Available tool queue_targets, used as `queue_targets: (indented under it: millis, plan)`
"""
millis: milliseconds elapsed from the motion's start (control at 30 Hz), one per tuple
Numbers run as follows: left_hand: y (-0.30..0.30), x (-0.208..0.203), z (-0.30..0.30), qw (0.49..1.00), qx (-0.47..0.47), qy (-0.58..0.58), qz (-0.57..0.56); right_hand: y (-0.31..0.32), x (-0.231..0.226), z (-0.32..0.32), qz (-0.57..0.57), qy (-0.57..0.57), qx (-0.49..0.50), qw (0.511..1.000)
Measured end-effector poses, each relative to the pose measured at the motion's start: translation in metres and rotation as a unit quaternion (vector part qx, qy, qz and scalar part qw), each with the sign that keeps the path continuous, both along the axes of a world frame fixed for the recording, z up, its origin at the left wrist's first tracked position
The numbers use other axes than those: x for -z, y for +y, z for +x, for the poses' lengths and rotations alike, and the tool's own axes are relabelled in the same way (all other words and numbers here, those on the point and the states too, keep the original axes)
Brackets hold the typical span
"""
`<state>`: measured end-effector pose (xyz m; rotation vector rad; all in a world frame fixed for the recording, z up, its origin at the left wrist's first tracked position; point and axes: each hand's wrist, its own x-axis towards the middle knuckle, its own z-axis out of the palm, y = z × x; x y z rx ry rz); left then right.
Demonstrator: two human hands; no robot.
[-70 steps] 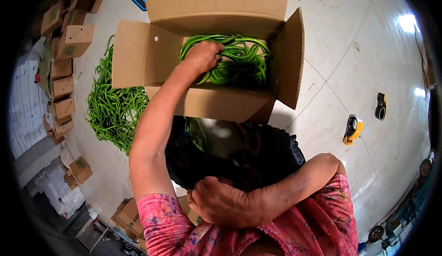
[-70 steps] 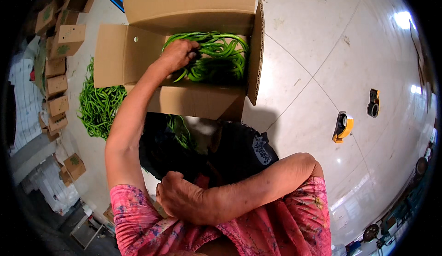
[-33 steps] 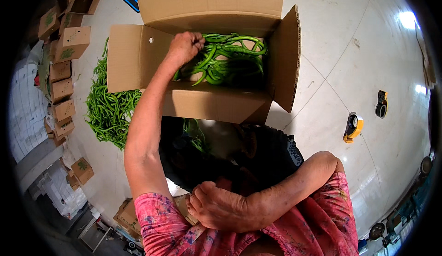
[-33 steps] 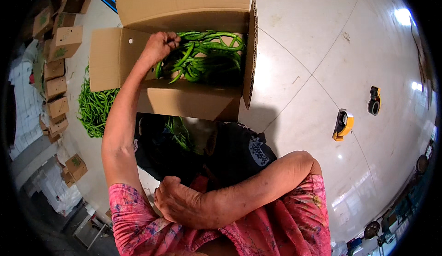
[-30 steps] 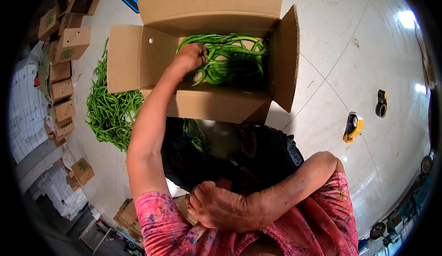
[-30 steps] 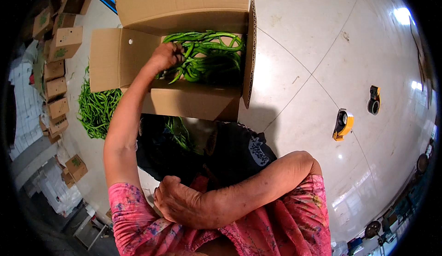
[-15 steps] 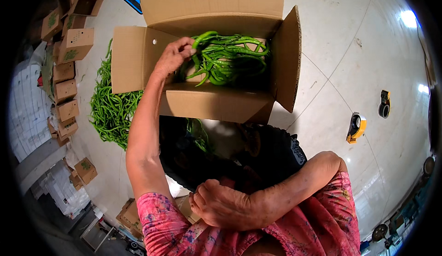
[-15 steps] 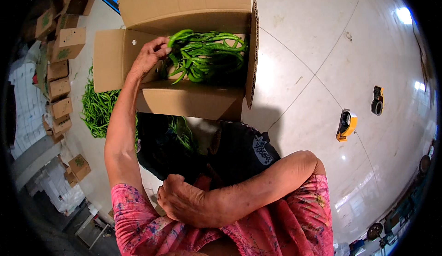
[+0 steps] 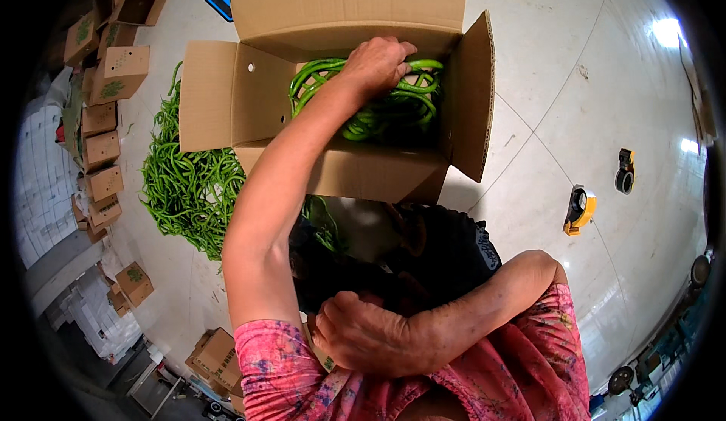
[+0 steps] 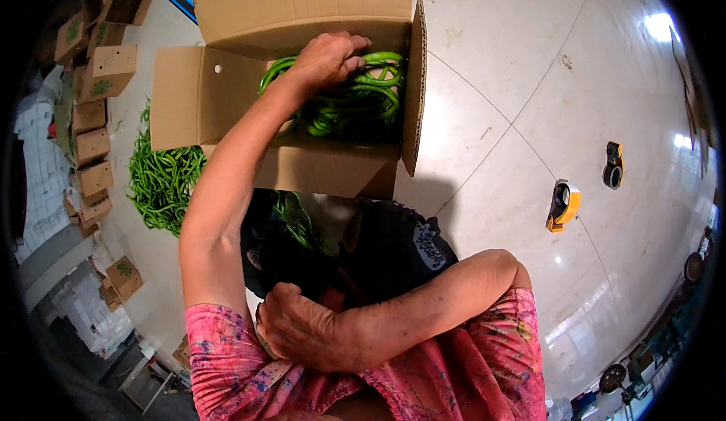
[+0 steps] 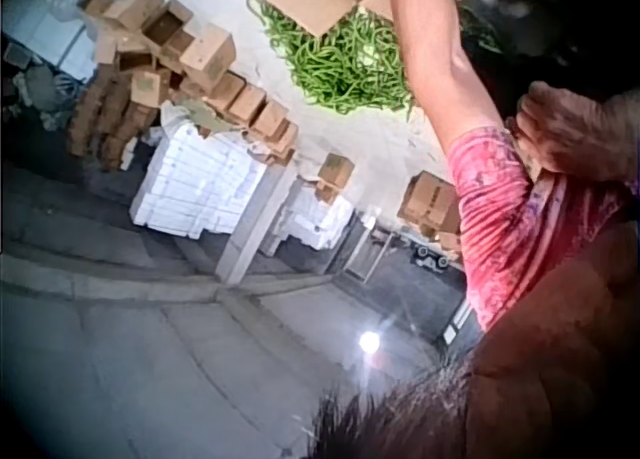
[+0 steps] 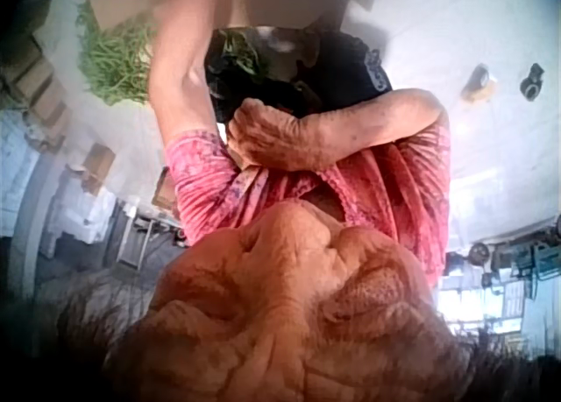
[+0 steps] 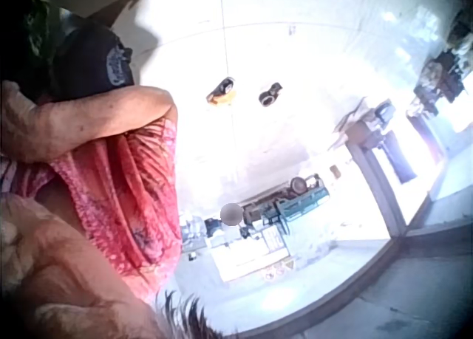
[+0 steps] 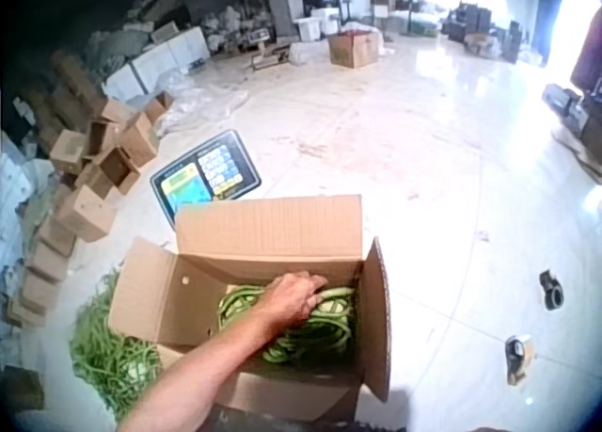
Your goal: The person sorts long green peppers by hand, picking them from a pile on the floor and arranging them inside a cardboard box.
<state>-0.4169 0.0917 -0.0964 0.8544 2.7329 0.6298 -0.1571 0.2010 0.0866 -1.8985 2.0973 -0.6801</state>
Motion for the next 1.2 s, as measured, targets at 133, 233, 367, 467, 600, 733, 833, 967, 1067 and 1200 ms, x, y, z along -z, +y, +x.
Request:
queue_targets:
  millis: [133, 233, 367, 467, 600, 733, 833, 967, 1067, 1200]
  plan:
    - [-0.002, 0.009, 0.009, 0.999, -0.035, 0.003, -0.031, 0.003, 0.002, -0.004, -0.023, 0.036, 0.04, 0.998]
    - [-0.025, 0.013, 0.015, 0.998, -0.025, -0.035, -0.049, 0.004, 0.005, -0.003, -0.037, 0.005, 0.017, 0.999]
    - [-0.054, 0.022, 0.021, 0.993, 0.001, -0.102, -0.058, 0.0, 0.004, 0.003, -0.028, -0.005, -0.009, 1.0]
    - [-0.069, 0.017, 0.016, 0.984, -0.039, -0.157, -0.072, 0.0, 0.006, 0.007, -0.034, -0.001, 0.008, 0.999]
    - [-0.049, 0.001, 0.014, 0.989, -0.049, -0.141, 0.001, -0.001, 0.009, 0.005, -0.062, -0.01, 0.03, 0.998]
    - [-0.024, 0.029, 0.011, 0.998, 0.02, -0.036, -0.051, 0.0, 0.004, 0.002, -0.03, -0.018, 0.009, 0.999]
    - [-0.006, 0.045, 0.01, 0.988, 0.002, -0.058, -0.142, -0.001, 0.003, 0.002, -0.005, -0.007, -0.012, 1.0]
    - [-0.016, 0.062, 0.008, 0.995, 0.003, -0.057, -0.085, -0.001, 0.001, -0.002, -0.003, -0.007, -0.017, 1.0]
    - [-0.024, 0.054, 0.01, 0.997, -0.014, -0.052, -0.053, -0.001, 0.006, 0.002, -0.018, 0.012, 0.002, 1.0]
    - [-0.022, 0.031, 0.021, 0.994, -0.01, 0.033, -0.103, 0.001, 0.004, 0.0, -0.028, 0.001, 0.014, 1.0]
